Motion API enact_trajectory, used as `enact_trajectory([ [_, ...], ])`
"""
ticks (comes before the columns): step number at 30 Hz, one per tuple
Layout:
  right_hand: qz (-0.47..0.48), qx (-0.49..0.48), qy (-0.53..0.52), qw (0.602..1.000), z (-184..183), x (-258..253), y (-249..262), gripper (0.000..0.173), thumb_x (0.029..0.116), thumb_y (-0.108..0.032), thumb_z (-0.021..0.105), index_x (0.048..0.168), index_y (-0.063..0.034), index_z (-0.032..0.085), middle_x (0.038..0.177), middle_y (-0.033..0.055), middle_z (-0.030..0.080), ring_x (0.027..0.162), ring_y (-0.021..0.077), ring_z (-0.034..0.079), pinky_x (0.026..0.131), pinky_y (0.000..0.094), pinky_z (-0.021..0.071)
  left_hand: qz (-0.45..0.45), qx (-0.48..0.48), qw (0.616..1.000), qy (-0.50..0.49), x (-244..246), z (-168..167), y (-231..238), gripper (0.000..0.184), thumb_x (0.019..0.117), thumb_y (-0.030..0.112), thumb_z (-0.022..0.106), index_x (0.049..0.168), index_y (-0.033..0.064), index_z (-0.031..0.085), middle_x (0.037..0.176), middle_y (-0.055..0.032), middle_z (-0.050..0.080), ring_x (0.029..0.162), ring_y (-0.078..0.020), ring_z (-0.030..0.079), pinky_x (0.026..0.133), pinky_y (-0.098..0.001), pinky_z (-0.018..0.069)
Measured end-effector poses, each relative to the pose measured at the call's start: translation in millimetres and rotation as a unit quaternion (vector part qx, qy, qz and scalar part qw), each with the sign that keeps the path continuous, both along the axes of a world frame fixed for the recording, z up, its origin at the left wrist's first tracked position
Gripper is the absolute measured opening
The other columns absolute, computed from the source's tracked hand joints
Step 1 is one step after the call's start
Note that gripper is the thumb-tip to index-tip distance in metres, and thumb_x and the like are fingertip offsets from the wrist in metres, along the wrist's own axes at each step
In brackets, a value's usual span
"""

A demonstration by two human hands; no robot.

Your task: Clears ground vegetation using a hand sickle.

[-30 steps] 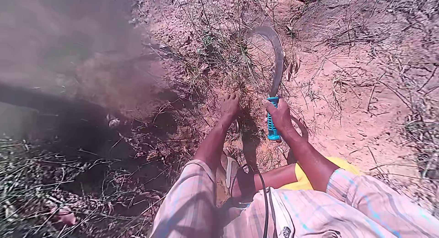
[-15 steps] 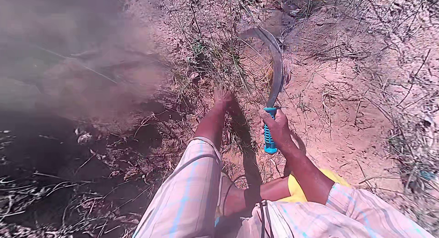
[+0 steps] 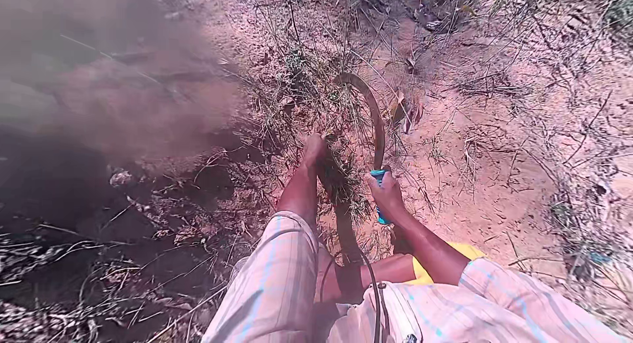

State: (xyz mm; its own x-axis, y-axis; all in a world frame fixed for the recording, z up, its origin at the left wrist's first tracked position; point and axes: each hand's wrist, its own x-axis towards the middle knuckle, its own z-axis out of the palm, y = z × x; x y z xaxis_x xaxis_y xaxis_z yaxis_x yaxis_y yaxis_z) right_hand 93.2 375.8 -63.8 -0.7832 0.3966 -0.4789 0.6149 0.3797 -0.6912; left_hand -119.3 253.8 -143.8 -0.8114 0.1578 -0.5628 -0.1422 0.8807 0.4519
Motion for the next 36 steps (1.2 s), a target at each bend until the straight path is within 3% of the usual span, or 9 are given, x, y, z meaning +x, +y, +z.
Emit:
enact_trajectory([
  [3,0.092,-0.025,-0.182,0.979,-14,0,-1,0.050,0.1091,-0.032,0.049,0.146,0.0010,0.044,0.129,0.0230,0.062,0.117,0.0329,0.063,0.100,0.0489,0.0487,0.030,-0.015,0.999,-0.027,10,12,-1,0.044,0.1073,0.021,0.051,0.134,-0.0130,0.054,0.137,-0.0353,0.057,0.131,-0.0470,0.056,0.108,-0.0626,0.0444],
  [11,-0.010,0.060,0.116,0.991,26,0,-12,0.037,0.1053,-0.027,0.058,0.116,0.0086,0.060,0.078,0.0146,0.063,0.072,0.0265,0.064,0.075,0.0457,0.0528,0.071,0.012,0.997,-0.037,10,-1,-13,0.045,0.1089,0.026,0.049,0.130,-0.0119,0.058,0.136,-0.0345,0.058,0.132,-0.0460,0.055,0.109,-0.0621,0.0428],
  [15,0.120,0.062,-0.156,0.978,3,3,-6,0.051,0.1100,-0.032,0.046,0.147,0.0030,0.040,0.125,0.0236,0.063,0.113,0.0332,0.066,0.099,0.0483,0.0496,0.088,0.007,0.995,-0.039,20,14,-10,0.042,0.1068,0.022,0.052,0.132,-0.0108,0.058,0.138,-0.0338,0.057,0.134,-0.0449,0.054,0.109,-0.0617,0.0430],
  [17,0.153,0.040,-0.225,0.961,11,11,-2,0.052,0.1099,-0.031,0.045,0.150,0.0012,0.038,0.132,0.0233,0.060,0.119,0.0335,0.064,0.100,0.0492,0.0492,0.113,-0.010,0.993,-0.025,32,33,-8,0.040,0.1050,0.017,0.053,0.130,-0.0139,0.057,0.139,-0.0347,0.056,0.134,-0.0450,0.054,0.110,-0.0599,0.0431],
  [20,0.147,0.001,-0.185,0.972,40,30,3,0.049,0.1091,-0.032,0.049,0.145,0.0003,0.044,0.117,0.0210,0.063,0.102,0.0312,0.065,0.091,0.0479,0.0509,0.072,-0.037,0.987,-0.139,29,78,-34,0.048,0.1110,0.018,0.042,0.147,-0.0141,0.042,0.158,-0.0330,0.037,0.150,-0.0428,0.035,0.121,-0.0559,0.0293],
  [24,0.092,0.013,-0.074,0.993,44,23,2,0.049,0.1074,-0.034,0.054,0.139,0.0028,0.049,0.102,0.0196,0.066,0.091,0.0307,0.067,0.087,0.0480,0.0520,0.047,0.014,0.998,0.031,20,23,-86,0.048,0.1134,0.027,0.038,0.127,-0.0128,0.061,0.132,-0.0361,0.060,0.131,-0.0491,0.055,0.111,-0.0640,0.0387],
  [33,-0.061,-0.131,0.044,0.989,44,15,17,0.035,0.1076,-0.030,0.056,0.121,0.0022,0.052,0.077,0.0084,0.057,0.059,0.0155,0.061,0.060,0.0314,0.0556,0.068,-0.117,0.947,0.293,36,179,-246,0.053,0.1118,0.024,0.032,0.128,-0.0233,0.051,0.128,-0.0501,0.052,0.126,-0.0646,0.050,0.103,-0.0760,0.0364],
  [34,-0.068,-0.131,0.047,0.988,44,16,19,0.035,0.1078,-0.030,0.055,0.122,0.0020,0.052,0.077,0.0084,0.057,0.058,0.0156,0.061,0.059,0.0313,0.0555,0.088,-0.120,0.943,0.297,65,210,-250,0.053,0.1109,0.020,0.031,0.133,-0.0276,0.041,0.135,-0.0506,0.046,0.133,-0.0595,0.047,0.109,-0.0684,0.0356],
  [36,-0.082,-0.121,0.061,0.987,46,15,23,0.038,0.1080,-0.032,0.055,0.125,0.0023,0.052,0.077,0.0096,0.058,0.059,0.0175,0.060,0.060,0.0339,0.0552,0.279,-0.052,0.878,0.386,148,259,-197,0.042,0.1105,0.012,0.040,0.139,-0.0194,0.041,0.137,-0.0258,0.053,0.129,-0.0205,0.052,0.111,-0.0318,0.0392],
])
